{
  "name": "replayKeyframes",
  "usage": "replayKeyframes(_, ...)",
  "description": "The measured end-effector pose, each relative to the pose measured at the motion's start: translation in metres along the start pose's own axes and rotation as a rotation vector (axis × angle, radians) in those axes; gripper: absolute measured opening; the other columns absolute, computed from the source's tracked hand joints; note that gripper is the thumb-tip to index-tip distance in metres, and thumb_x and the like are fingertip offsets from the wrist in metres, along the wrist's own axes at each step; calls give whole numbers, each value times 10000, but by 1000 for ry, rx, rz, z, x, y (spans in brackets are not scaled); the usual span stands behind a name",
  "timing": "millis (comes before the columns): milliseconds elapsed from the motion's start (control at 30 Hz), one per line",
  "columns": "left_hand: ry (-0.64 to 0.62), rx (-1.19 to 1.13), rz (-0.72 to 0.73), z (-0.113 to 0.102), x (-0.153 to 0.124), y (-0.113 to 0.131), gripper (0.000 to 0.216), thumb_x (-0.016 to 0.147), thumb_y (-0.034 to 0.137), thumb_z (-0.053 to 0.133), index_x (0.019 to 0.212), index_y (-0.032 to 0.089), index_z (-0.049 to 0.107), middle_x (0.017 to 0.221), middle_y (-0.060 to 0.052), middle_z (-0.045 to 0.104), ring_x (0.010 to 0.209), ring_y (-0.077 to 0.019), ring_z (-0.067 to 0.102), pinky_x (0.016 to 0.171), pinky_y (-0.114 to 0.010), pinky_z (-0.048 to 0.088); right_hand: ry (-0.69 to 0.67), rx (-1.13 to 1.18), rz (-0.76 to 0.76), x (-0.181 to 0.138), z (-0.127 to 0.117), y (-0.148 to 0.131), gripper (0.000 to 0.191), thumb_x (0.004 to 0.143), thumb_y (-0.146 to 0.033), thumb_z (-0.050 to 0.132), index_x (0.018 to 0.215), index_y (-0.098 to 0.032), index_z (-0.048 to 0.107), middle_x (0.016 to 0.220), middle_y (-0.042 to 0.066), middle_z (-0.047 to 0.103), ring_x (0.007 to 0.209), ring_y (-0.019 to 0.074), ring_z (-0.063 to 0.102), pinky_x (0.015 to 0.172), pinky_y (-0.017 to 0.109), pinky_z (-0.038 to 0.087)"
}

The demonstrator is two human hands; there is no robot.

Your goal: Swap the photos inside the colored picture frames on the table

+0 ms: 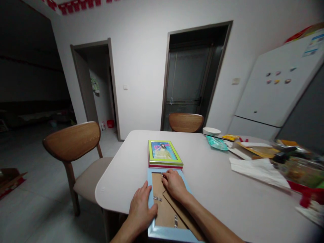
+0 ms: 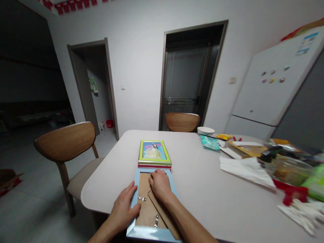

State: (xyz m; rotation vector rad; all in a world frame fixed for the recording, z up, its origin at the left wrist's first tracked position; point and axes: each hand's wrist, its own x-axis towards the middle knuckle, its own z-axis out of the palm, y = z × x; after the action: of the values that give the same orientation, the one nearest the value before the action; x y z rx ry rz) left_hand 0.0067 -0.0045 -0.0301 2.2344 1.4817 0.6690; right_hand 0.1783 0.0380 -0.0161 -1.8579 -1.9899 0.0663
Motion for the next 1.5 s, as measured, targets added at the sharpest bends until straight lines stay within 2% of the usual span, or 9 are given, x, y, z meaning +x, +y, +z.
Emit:
replayKeyframes(167, -6, 5, -2, -1, 1, 2, 565, 647, 259, 465, 1190, 107, 433, 1320, -94, 337, 1166, -225, 349, 995, -310, 220, 16, 11, 1, 6, 8, -4, 234, 766, -227, 408, 794, -164, 631, 847, 78, 587, 829, 175, 484, 733, 249, 320)
replayKeyframes(367, -5, 8, -9, -1, 0, 4, 560, 656, 258, 459, 1190, 94, 432, 1317, -113, 337, 1170, -228, 345, 996, -327, 224, 11, 63, -56, 5, 5, -4, 237, 747, -190, 414, 829, -157, 634, 830, 67, 601, 834, 167, 497, 755, 232, 330)
replayKeyframes(533, 4, 9, -2, 0, 0, 3, 554, 654, 260, 467, 1187, 111, 439, 1312, -95, 351, 1165, -224, 354, 995, -326, 231, 23, 115, -64, -11, -3, -6, 247, 719, -217, 465, 905, -146, 611, 894, 78, 595, 859, 177, 501, 786, 258, 334)
replayKeyframes(733, 27, 9, 19, 2, -1, 1, 505, 695, 278, 439, 1173, 118, 455, 1303, -96, 366, 1160, -217, 363, 988, -327, 243, -134, 264, -272, -42, -13, -23, 127, 676, -228, 538, 765, -225, 628, 866, 19, 580, 866, 159, 486, 774, 251, 340)
replayKeyframes(1033, 11, 5, 1, 2, -1, 2, 541, 664, 243, 442, 1189, 113, 433, 1316, -81, 347, 1176, -199, 342, 1003, -299, 212, -42, 241, -140, -38, -7, -29, 113, 681, -161, 484, 703, -177, 594, 793, 43, 576, 815, 168, 501, 761, 281, 366)
replayKeyframes(1167, 0, -20, -27, 0, -1, 3, 552, 648, 241, 457, 1187, 125, 437, 1318, -71, 346, 1178, -202, 337, 1006, -302, 203, -160, 371, -176, -48, -27, -15, 207, 664, -157, 486, 832, -180, 606, 910, 55, 572, 888, 168, 500, 817, 282, 362)
replayKeyframes(1333, 6, -45, -31, 0, -2, 4, 543, 653, 243, 455, 1184, 126, 441, 1318, -76, 344, 1176, -202, 337, 1009, -308, 193, -459, 399, -183, -69, -59, 5, 313, 562, -126, 551, 847, -227, 631, 1189, 41, 443, 1103, 195, 393, 926, 295, 283)
replayKeyframes(1400, 7, -48, -36, 0, -2, 4, 542, 652, 237, 452, 1183, 130, 442, 1319, -70, 343, 1177, -203, 337, 1011, -308, 187, -492, 393, -142, -74, -62, 7, 299, 548, -145, 580, 829, -230, 641, 1240, 42, 398, 1146, 215, 354, 941, 312, 264)
replayKeyframes(1500, 7, -39, -35, 1, -2, 5, 547, 652, 234, 448, 1188, 124, 437, 1320, -71, 342, 1176, -205, 338, 1010, -306, 189, -449, 405, -109, -78, -59, 4, 243, 563, -153, 580, 784, -223, 651, 1233, 47, 409, 1147, 214, 358, 940, 321, 260)
